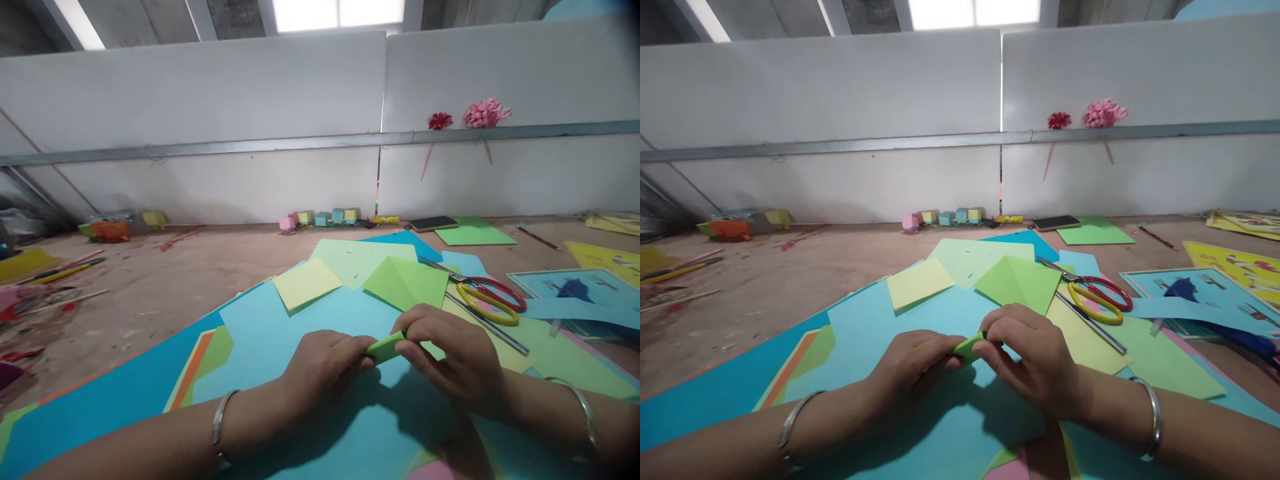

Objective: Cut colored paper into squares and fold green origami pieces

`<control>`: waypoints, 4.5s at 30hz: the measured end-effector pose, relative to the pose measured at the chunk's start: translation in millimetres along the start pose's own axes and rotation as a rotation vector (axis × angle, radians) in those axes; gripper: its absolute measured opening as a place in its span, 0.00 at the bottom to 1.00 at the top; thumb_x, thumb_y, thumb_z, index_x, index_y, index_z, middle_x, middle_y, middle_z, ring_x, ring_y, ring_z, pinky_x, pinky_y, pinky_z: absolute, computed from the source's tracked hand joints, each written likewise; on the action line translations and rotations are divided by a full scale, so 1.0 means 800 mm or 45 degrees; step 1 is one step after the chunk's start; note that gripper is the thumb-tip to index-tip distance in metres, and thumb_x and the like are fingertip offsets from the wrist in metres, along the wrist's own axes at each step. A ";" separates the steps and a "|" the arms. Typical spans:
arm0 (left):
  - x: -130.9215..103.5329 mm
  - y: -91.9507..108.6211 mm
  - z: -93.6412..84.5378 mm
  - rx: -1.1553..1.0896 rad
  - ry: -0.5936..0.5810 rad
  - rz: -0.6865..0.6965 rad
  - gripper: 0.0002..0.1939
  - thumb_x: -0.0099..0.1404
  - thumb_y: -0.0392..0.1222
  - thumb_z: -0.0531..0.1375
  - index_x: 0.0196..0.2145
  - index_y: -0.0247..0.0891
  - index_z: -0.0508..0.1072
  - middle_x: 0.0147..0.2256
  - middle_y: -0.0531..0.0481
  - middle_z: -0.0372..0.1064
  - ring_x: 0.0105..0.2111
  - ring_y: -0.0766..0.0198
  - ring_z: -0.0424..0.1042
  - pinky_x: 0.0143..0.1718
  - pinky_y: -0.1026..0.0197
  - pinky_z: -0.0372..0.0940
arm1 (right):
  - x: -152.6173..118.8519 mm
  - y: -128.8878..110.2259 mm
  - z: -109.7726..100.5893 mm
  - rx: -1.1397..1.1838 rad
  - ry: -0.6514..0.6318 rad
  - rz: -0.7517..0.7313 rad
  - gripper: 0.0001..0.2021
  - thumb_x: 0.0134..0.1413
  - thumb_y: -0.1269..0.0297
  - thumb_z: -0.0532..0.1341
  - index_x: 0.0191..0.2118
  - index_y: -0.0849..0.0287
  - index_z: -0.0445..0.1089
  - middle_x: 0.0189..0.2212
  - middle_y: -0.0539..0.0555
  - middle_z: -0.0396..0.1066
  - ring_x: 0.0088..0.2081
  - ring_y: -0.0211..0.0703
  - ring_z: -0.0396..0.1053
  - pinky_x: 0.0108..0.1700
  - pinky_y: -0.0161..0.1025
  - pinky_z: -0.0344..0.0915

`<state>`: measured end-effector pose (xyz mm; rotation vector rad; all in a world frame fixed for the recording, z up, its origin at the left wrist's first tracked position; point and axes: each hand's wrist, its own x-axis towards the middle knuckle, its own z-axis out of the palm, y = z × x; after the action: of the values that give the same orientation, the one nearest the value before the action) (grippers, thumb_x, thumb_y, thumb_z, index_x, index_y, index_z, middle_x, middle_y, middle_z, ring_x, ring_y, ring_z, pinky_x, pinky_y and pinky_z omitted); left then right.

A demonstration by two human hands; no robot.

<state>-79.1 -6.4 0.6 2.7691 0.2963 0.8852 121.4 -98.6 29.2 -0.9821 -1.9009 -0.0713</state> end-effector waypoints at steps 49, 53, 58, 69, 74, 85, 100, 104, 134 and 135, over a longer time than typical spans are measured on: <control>0.005 0.040 -0.029 -0.606 0.316 -0.239 0.09 0.65 0.39 0.63 0.27 0.37 0.71 0.24 0.53 0.68 0.24 0.68 0.68 0.26 0.67 0.65 | -0.002 -0.021 0.008 0.326 -0.146 0.292 0.05 0.57 0.65 0.65 0.33 0.59 0.70 0.25 0.49 0.72 0.27 0.33 0.67 0.30 0.29 0.66; 0.004 0.038 -0.028 -0.637 0.323 -0.285 0.10 0.64 0.39 0.63 0.26 0.37 0.70 0.23 0.54 0.67 0.24 0.69 0.67 0.26 0.67 0.64 | -0.004 -0.021 0.011 0.336 -0.196 0.334 0.05 0.58 0.67 0.62 0.31 0.61 0.71 0.25 0.50 0.71 0.26 0.34 0.67 0.30 0.30 0.64; 0.007 0.043 -0.029 -0.662 0.306 -0.343 0.10 0.64 0.38 0.62 0.25 0.37 0.69 0.23 0.54 0.66 0.23 0.70 0.65 0.25 0.69 0.63 | -0.006 -0.021 0.011 0.353 -0.193 0.356 0.06 0.58 0.67 0.62 0.31 0.62 0.71 0.24 0.50 0.71 0.26 0.33 0.66 0.30 0.30 0.64; 0.006 0.047 -0.034 -0.712 0.259 -0.447 0.04 0.62 0.34 0.60 0.31 0.37 0.75 0.26 0.51 0.72 0.25 0.68 0.70 0.26 0.67 0.66 | -0.006 -0.020 0.010 0.409 -0.251 0.409 0.09 0.60 0.60 0.61 0.32 0.60 0.71 0.25 0.50 0.71 0.27 0.34 0.67 0.31 0.30 0.64; 0.010 0.050 -0.036 -0.747 0.278 -0.459 0.04 0.60 0.33 0.61 0.28 0.37 0.75 0.25 0.53 0.72 0.24 0.69 0.69 0.26 0.68 0.65 | -0.007 -0.019 0.010 0.395 -0.238 0.403 0.10 0.63 0.61 0.59 0.32 0.60 0.71 0.26 0.50 0.71 0.28 0.34 0.67 0.31 0.30 0.63; 0.010 0.049 -0.036 -0.783 0.277 -0.537 0.05 0.58 0.34 0.62 0.26 0.37 0.75 0.23 0.52 0.71 0.23 0.69 0.68 0.25 0.68 0.64 | -0.007 -0.021 0.009 0.370 -0.201 0.381 0.11 0.62 0.62 0.61 0.30 0.61 0.72 0.23 0.50 0.71 0.25 0.33 0.67 0.29 0.29 0.63; 0.014 0.050 -0.038 -0.984 0.084 -0.725 0.06 0.55 0.40 0.65 0.25 0.35 0.75 0.23 0.51 0.70 0.22 0.68 0.65 0.24 0.67 0.61 | 0.000 -0.028 0.006 0.404 -0.185 0.436 0.11 0.58 0.67 0.62 0.25 0.60 0.72 0.19 0.50 0.70 0.22 0.33 0.66 0.26 0.30 0.62; 0.015 0.046 -0.044 -0.954 0.127 -0.637 0.10 0.59 0.41 0.65 0.22 0.36 0.75 0.22 0.51 0.68 0.24 0.68 0.64 0.26 0.66 0.60 | 0.001 -0.030 0.006 0.439 -0.173 0.394 0.09 0.58 0.68 0.62 0.26 0.61 0.73 0.19 0.49 0.69 0.22 0.32 0.65 0.26 0.29 0.61; 0.023 0.039 -0.029 -1.368 0.029 -1.082 0.18 0.59 0.55 0.62 0.31 0.34 0.75 0.25 0.50 0.68 0.25 0.67 0.64 0.26 0.65 0.58 | 0.013 -0.019 0.000 0.489 -0.098 0.894 0.10 0.52 0.60 0.63 0.26 0.59 0.68 0.19 0.47 0.62 0.21 0.32 0.58 0.22 0.31 0.55; 0.024 0.034 -0.026 -1.436 0.131 -1.170 0.18 0.58 0.55 0.63 0.33 0.34 0.75 0.27 0.50 0.68 0.25 0.68 0.64 0.25 0.66 0.58 | 0.015 -0.012 0.000 0.568 0.010 1.018 0.12 0.50 0.57 0.65 0.26 0.59 0.68 0.19 0.46 0.61 0.21 0.32 0.57 0.21 0.31 0.55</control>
<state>-72.4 -24.7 34.7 1.3187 0.7172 0.6151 112.4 -97.8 41.4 -1.3319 -1.3080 0.7759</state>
